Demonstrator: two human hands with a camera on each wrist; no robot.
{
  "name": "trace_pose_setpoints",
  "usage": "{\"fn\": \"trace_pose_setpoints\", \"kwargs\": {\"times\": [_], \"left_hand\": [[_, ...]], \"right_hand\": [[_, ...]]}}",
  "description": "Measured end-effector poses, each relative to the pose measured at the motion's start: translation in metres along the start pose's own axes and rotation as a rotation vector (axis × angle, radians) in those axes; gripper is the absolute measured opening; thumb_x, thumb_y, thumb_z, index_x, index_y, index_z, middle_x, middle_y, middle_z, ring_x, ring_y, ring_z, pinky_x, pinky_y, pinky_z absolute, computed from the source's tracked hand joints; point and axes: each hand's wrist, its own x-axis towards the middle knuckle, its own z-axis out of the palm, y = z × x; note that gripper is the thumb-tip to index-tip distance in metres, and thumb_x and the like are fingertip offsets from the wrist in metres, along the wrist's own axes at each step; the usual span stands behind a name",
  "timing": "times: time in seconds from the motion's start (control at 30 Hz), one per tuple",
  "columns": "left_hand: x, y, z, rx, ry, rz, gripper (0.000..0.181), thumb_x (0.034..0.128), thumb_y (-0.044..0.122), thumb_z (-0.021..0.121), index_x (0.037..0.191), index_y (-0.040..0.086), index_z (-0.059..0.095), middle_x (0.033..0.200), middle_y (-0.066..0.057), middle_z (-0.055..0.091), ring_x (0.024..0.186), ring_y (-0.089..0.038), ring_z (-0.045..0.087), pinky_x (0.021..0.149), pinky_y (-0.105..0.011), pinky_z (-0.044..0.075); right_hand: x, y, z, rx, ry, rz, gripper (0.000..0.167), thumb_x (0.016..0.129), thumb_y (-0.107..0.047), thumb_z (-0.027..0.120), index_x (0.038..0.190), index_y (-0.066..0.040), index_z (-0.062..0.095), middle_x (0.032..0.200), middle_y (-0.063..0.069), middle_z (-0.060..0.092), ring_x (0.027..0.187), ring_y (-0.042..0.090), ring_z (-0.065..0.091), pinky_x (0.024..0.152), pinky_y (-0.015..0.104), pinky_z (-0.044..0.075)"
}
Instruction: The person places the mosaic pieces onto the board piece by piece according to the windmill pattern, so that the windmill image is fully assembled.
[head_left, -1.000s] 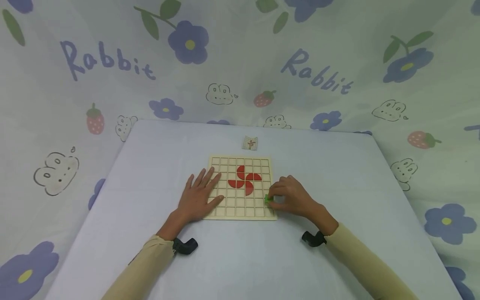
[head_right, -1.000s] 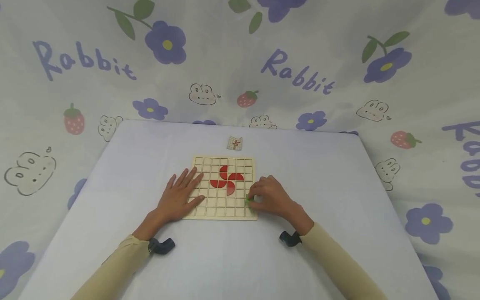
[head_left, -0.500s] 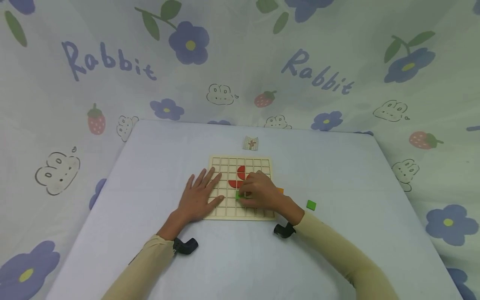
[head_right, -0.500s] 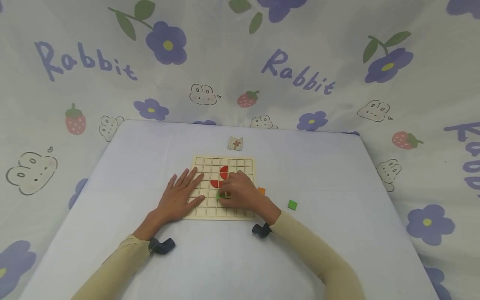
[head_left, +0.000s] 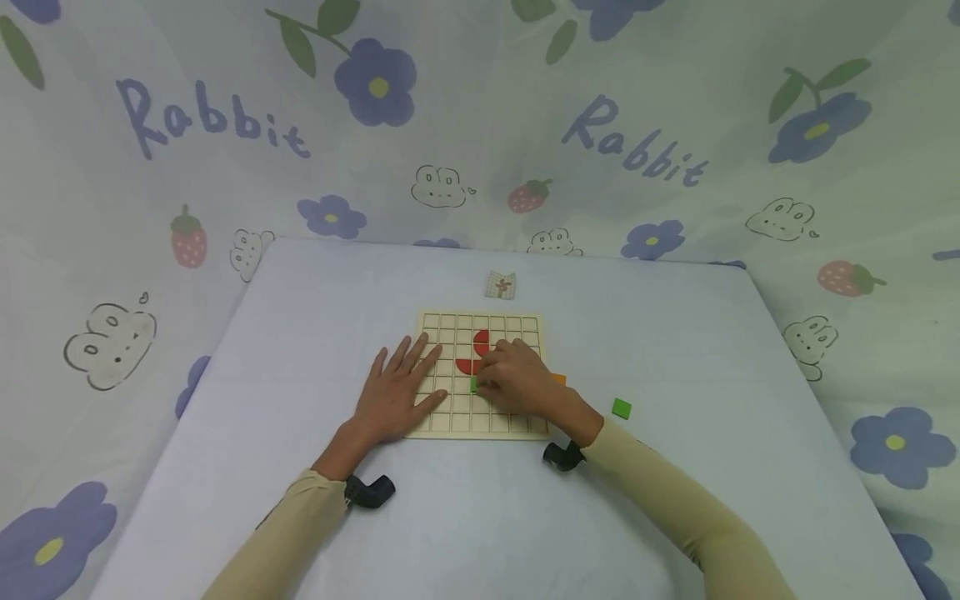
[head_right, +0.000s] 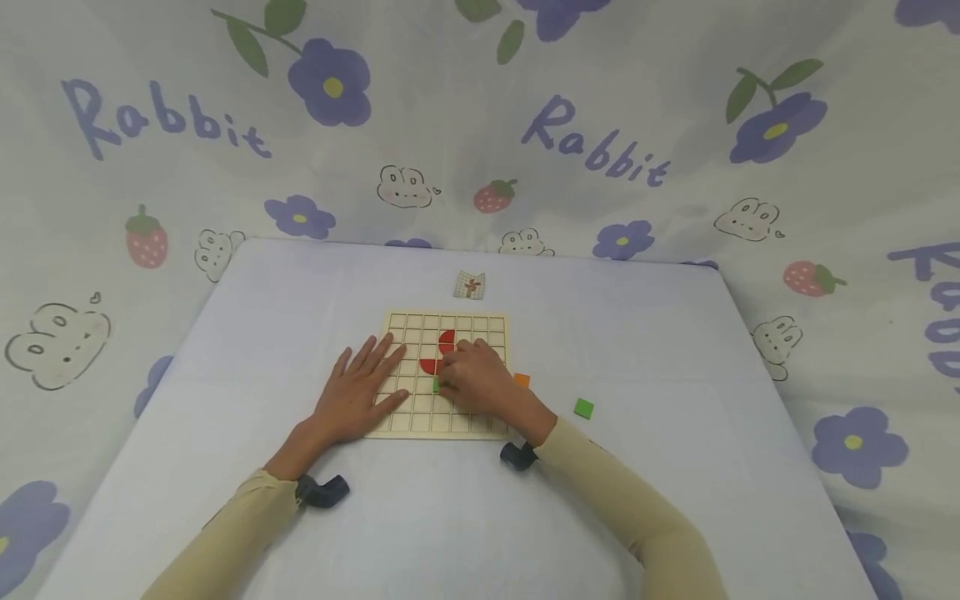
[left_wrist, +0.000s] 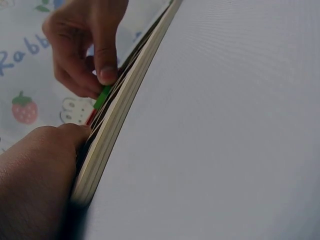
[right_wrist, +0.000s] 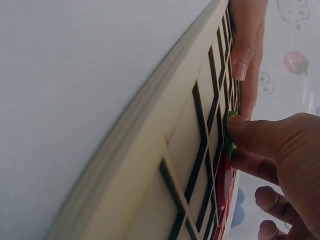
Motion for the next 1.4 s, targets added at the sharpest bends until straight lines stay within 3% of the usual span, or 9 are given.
{"fn": "trace_pose_setpoints", "kwargs": {"times": [0.2,0.37,0.67,0.97,1.27,1.4], "left_hand": [[0.0,-0.001,0.003,0.002,0.0,0.005,0.075,0.0981,0.063,0.036,0.158,0.02,0.024,0.163,-0.008,0.013,0.148,-0.032,0.01,0.114,-0.058,0.004],[0.001,-0.001,0.004,-0.001,-0.002,0.005,0.075,0.0981,0.064,0.035,0.158,0.021,0.023,0.164,-0.007,0.013,0.149,-0.032,0.009,0.114,-0.057,0.004],[-0.001,0.0,0.0,-0.004,-0.007,-0.007,0.075,0.0981,0.062,0.038,0.158,0.019,0.025,0.163,-0.008,0.014,0.148,-0.032,0.01,0.114,-0.058,0.004],[-0.001,0.001,0.0,-0.003,-0.003,-0.006,0.075,0.0977,0.061,0.04,0.158,0.019,0.025,0.163,-0.008,0.014,0.149,-0.032,0.009,0.114,-0.058,0.004],[0.0,0.001,0.0,0.0,0.009,-0.006,0.075,0.0971,0.061,0.041,0.157,0.018,0.027,0.163,-0.009,0.016,0.148,-0.032,0.011,0.114,-0.059,0.007],[0.001,0.0,0.0,0.004,0.008,-0.007,0.075,0.0971,0.061,0.041,0.157,0.018,0.027,0.163,-0.009,0.016,0.148,-0.032,0.01,0.114,-0.058,0.006]], "right_hand": [[-0.002,-0.004,-0.004,-0.051,-0.084,0.032,0.01,0.085,-0.027,0.079,0.094,-0.022,0.08,0.093,-0.006,0.069,0.085,0.016,0.058,0.066,0.031,0.041],[-0.006,-0.002,-0.006,-0.09,-0.108,0.031,0.006,0.086,-0.025,0.078,0.092,-0.026,0.079,0.094,-0.009,0.068,0.093,0.017,0.058,0.07,0.032,0.041],[-0.016,0.004,-0.003,0.004,0.013,0.0,0.006,0.083,-0.021,0.081,0.089,-0.02,0.08,0.092,-0.007,0.068,0.085,0.015,0.057,0.068,0.03,0.042],[-0.037,0.017,-0.013,-0.003,0.005,0.165,0.007,0.083,-0.024,0.081,0.087,-0.019,0.079,0.093,-0.007,0.068,0.08,0.015,0.052,0.065,0.03,0.038],[-0.068,0.034,-0.022,-0.03,0.092,0.267,0.009,0.081,-0.022,0.082,0.087,-0.016,0.078,0.094,-0.002,0.068,0.079,0.019,0.054,0.065,0.032,0.041],[-0.078,0.042,-0.025,-0.068,0.092,0.327,0.009,0.081,-0.022,0.082,0.086,-0.015,0.079,0.095,0.0,0.069,0.082,0.021,0.057,0.066,0.034,0.045]]}}
